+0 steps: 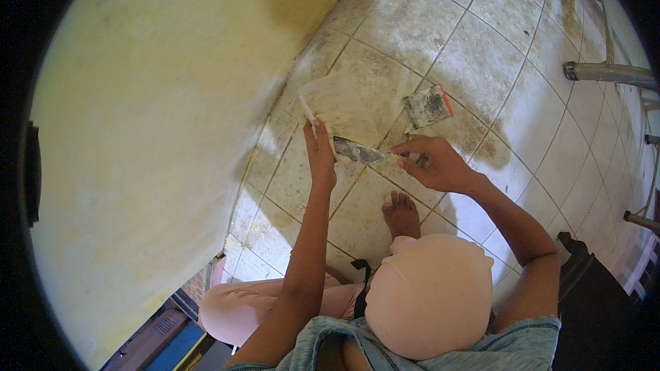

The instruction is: The person applies white plaster to a yellow wall using a trowel and a paintbrush. They scoop plaster from a container, spread it on the wall, and smooth the surface, working near the floor level.

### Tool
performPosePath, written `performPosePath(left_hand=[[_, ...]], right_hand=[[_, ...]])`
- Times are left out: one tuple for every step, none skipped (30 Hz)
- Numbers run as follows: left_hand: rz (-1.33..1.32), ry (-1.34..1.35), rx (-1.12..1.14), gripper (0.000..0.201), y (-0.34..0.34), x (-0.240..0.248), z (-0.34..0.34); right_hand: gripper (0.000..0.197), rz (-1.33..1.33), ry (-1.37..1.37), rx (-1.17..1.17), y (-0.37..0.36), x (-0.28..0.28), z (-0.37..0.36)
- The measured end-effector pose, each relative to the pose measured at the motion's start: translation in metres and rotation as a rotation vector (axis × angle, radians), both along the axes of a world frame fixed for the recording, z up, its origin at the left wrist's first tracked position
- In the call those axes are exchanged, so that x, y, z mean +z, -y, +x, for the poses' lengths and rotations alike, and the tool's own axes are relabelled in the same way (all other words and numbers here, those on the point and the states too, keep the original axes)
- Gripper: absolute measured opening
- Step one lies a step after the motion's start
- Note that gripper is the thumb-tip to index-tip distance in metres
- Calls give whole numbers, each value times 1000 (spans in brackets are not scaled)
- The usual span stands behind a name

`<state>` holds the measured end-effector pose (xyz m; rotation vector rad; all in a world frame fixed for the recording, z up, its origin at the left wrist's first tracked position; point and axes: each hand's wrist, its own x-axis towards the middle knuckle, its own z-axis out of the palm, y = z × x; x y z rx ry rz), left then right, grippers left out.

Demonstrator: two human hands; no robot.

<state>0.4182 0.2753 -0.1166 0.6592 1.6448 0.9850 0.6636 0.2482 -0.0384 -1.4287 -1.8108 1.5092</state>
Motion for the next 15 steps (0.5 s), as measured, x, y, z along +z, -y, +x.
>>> performPosePath(left_hand=[[-16,-6,12,80,1,2,1],[-39,-11,30,80,3,3,1],[-37,-20,33,84,3,5,1],[-43,-29,42,88,3,6,1],[-44,-29,52,92,3,6,0],[-13,-29,52,93,3,6,0],[21,-21,53,94,4,5,0],[55,-14,55,96,5,3,0],[53,12,93,90,6,-1,0],[55,39,130,85,6,-4,1],[50,76,159,80,6,-8,2],[1,112,171,81,6,-12,0],[-46,159,171,83,6,-15,-3],[-82,203,172,84,5,-18,-5],[-67,273,119,86,3,-22,-9]], right_hand=[[27,-56,22,-29,2,0,-2],[28,-101,-9,-66,5,0,-5],[29,-172,-32,-108,8,-1,-7],[30,-259,-70,-151,11,-2,-9],[32,-373,-116,-213,15,-5,-10],[34,-501,-178,-275,18,-9,-10],[36,-629,-279,-333,21,-15,-11],[37,-692,-341,-389,24,-21,-12],[38,-751,-443,-440,27,-27,-12],[39,-805,-548,-491,28,-32,-12],[39,-833,-557,-511,29,-36,-12],[39,-851,-571,-532,27,-38,-12],[39,-855,-588,-551,22,-40,-12],[42,-835,-641,-528,18,-38,-10],[43,-748,-735,-519,10,-36,-11]])
